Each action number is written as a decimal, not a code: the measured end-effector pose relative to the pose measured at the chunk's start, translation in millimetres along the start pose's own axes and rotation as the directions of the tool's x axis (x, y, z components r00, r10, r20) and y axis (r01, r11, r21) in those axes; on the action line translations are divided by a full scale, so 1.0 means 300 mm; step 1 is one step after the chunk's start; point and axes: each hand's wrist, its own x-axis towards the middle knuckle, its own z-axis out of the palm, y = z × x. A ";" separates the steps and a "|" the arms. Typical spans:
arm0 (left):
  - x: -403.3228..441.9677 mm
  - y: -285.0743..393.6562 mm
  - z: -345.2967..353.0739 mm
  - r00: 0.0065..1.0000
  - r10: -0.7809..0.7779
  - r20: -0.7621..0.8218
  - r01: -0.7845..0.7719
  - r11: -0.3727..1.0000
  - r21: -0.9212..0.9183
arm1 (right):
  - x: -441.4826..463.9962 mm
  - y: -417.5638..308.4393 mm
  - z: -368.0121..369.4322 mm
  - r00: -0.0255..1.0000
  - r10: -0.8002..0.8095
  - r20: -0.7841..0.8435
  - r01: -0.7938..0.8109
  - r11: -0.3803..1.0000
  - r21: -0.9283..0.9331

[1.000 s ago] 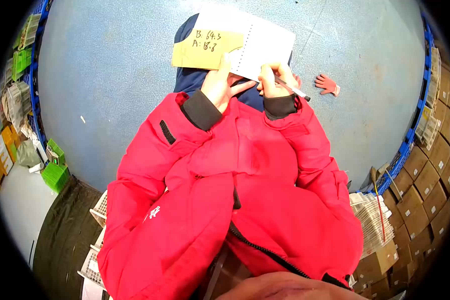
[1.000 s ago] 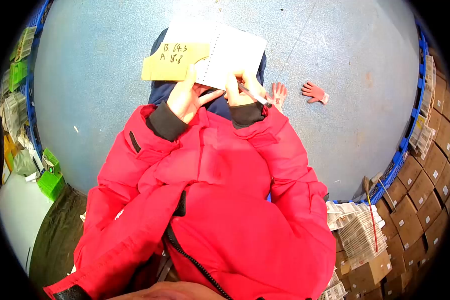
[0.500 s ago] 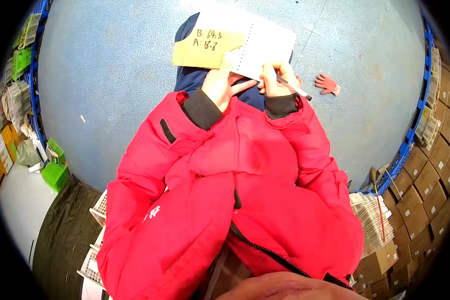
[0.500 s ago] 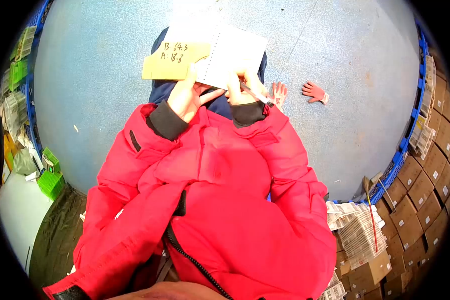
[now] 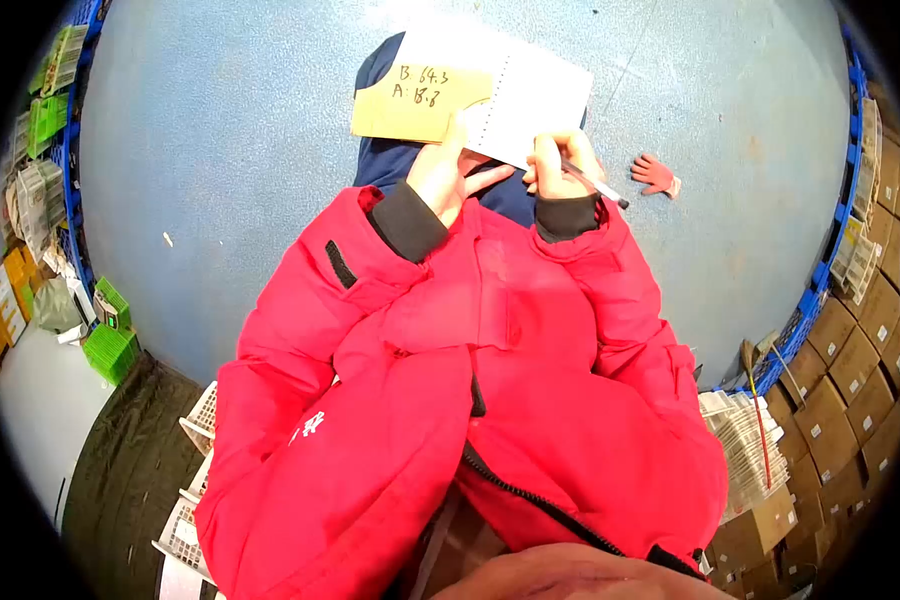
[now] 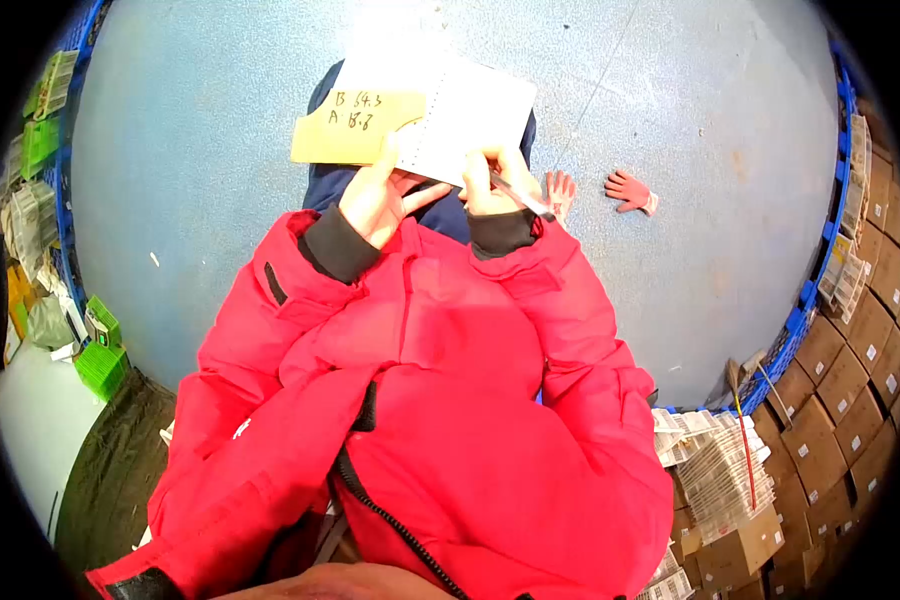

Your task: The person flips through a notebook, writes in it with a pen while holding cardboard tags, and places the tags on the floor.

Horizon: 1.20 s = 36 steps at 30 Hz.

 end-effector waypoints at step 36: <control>-0.072 0.099 -0.050 0.934 0.354 -0.044 -0.250 0.739 0.625 | 0.062 0.045 -0.030 0.984 -0.136 -0.111 0.157 0.966 0.205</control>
